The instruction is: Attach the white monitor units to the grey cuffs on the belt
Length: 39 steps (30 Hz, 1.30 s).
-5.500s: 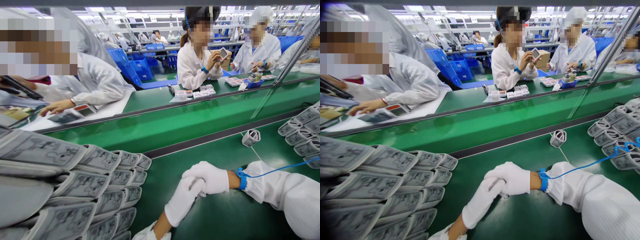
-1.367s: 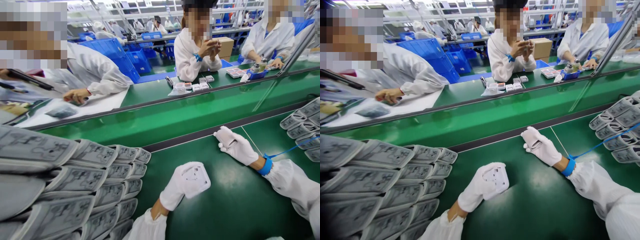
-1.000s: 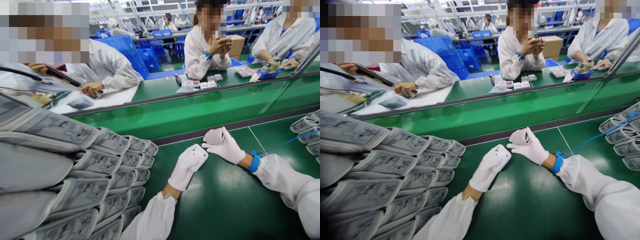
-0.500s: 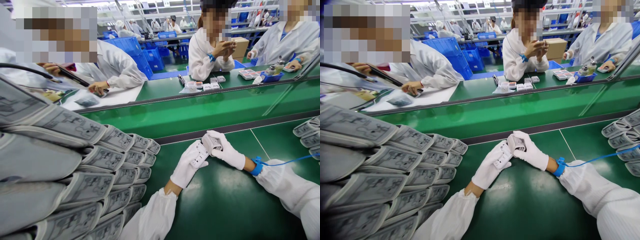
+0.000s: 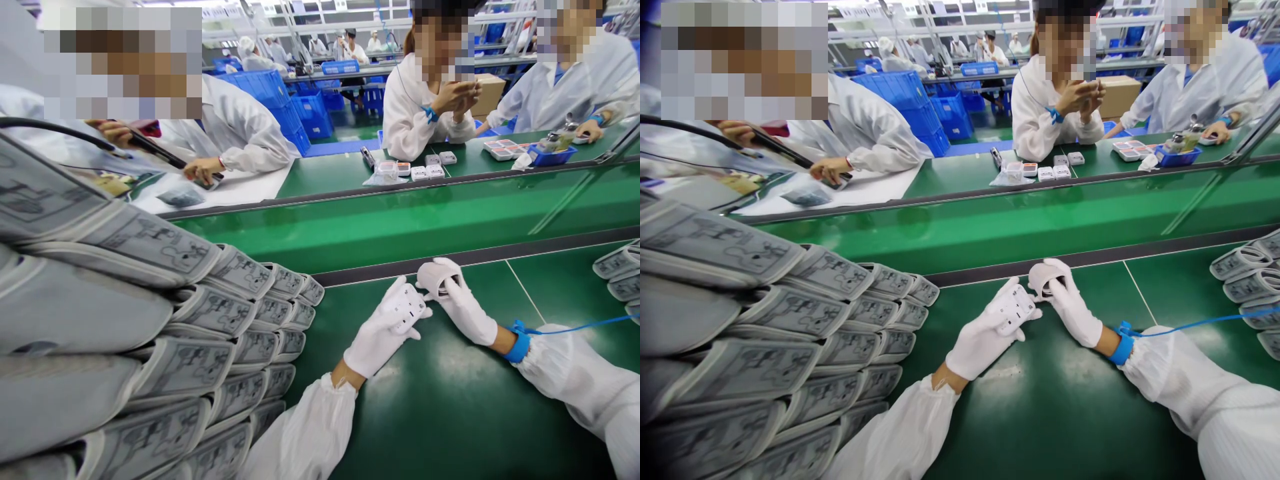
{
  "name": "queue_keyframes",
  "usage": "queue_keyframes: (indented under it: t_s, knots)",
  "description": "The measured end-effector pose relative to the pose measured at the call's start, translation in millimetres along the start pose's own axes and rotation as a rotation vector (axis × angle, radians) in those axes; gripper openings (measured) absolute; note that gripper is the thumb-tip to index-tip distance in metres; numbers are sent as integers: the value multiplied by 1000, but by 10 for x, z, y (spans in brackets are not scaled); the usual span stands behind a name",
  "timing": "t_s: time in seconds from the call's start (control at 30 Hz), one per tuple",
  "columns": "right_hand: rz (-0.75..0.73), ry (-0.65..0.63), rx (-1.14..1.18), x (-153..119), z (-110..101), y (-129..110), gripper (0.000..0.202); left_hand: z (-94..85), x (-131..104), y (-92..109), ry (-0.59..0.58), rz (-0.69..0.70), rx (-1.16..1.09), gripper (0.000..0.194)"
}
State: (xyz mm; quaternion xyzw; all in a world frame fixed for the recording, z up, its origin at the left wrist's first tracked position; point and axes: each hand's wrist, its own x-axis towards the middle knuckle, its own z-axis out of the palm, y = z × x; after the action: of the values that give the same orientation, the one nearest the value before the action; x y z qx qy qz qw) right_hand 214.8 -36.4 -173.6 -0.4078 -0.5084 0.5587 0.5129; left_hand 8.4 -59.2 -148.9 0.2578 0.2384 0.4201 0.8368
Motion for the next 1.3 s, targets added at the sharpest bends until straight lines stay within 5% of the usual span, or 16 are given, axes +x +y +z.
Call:
queue_keyframes:
  t_s: [0.2,0.37,0.7,1.03,1.17,1.3]
  knots:
    - [2,-15,-139,-140,117,15,61,2,22,-40,-80,12,110,83]
    - [-44,-84,-319,-104,31,-57,60,-27,44,-60,-26,42,64,68]
    - [435,-102,615,68,-28,-248,58,-7,70,21,53,14,-144,77]
    - [477,-86,703,19,-12,-316,65,-20,67,-27,-6,26,-100,86]
    - [507,-136,642,28,1,-325,65,-42,11,-51,-43,37,-3,99]
    - [447,-207,596,25,-23,-271,67,-74,-9,-66,-100,-11,62,92]
